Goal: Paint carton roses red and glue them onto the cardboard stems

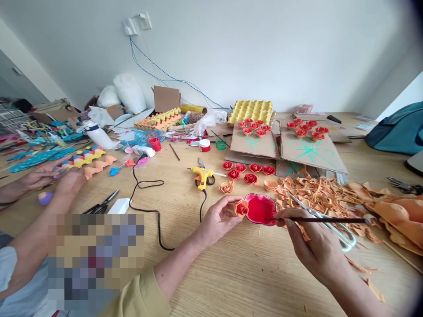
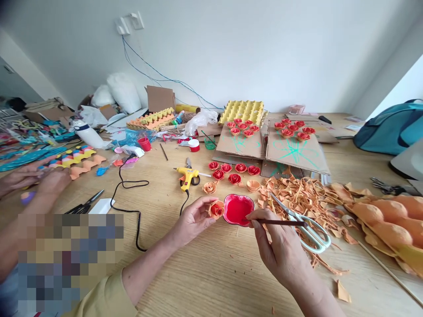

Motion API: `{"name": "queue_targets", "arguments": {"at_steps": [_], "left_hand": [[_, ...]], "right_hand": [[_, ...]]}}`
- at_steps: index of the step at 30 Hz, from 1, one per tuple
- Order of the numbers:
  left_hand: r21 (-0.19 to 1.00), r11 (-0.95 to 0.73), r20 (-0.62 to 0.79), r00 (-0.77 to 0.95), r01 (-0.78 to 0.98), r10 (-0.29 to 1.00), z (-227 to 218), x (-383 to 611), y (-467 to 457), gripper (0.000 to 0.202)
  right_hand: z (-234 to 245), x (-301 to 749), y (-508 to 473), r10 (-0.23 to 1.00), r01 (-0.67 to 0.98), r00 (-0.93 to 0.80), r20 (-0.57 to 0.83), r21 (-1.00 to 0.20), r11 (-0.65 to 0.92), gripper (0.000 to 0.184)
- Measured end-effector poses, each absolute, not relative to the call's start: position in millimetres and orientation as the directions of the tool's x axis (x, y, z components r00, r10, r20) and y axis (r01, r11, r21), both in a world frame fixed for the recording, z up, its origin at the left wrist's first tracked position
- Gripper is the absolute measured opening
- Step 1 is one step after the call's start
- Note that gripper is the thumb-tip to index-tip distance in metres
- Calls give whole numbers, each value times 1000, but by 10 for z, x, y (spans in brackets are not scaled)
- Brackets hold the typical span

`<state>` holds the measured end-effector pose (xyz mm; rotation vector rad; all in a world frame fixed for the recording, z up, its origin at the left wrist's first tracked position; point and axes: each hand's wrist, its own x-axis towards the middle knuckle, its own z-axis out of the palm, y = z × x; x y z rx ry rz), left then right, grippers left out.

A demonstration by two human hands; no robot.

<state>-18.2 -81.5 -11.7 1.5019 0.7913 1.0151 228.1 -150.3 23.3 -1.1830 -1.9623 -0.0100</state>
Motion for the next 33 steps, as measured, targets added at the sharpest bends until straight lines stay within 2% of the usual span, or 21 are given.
{"name": "queue_targets", "arguments": {"at_steps": [14,17,19,22,26,33], "left_hand": [[984,-134,171,447,-113,878,-125,-170,-825,48],[984,-131,173,458,-121,872,-112,-169,-833,47],[985,-124,167,465,-123,869,-108,-167,-839,48],[987,-98,148,479,-128,865,-102,-158,-851,50],[990,-80,127,479,-117,869,-98,-140,-866,53],[990,-99,138,484,-105,864,-144,-142,-869,49]], "right_hand": [[238,2270,-1515,777,722,-139,614,-474,504,11],[256,2275,-1552,758,700,-63,649,-513,498,13],[276,2258,-1590,717,649,-55,695,-521,554,15],[296,2203,-1654,666,534,-130,735,-514,671,22],[251,2139,-1721,648,431,-250,719,-517,740,31],[198,2128,-1732,624,458,-383,681,-447,768,30]]}}
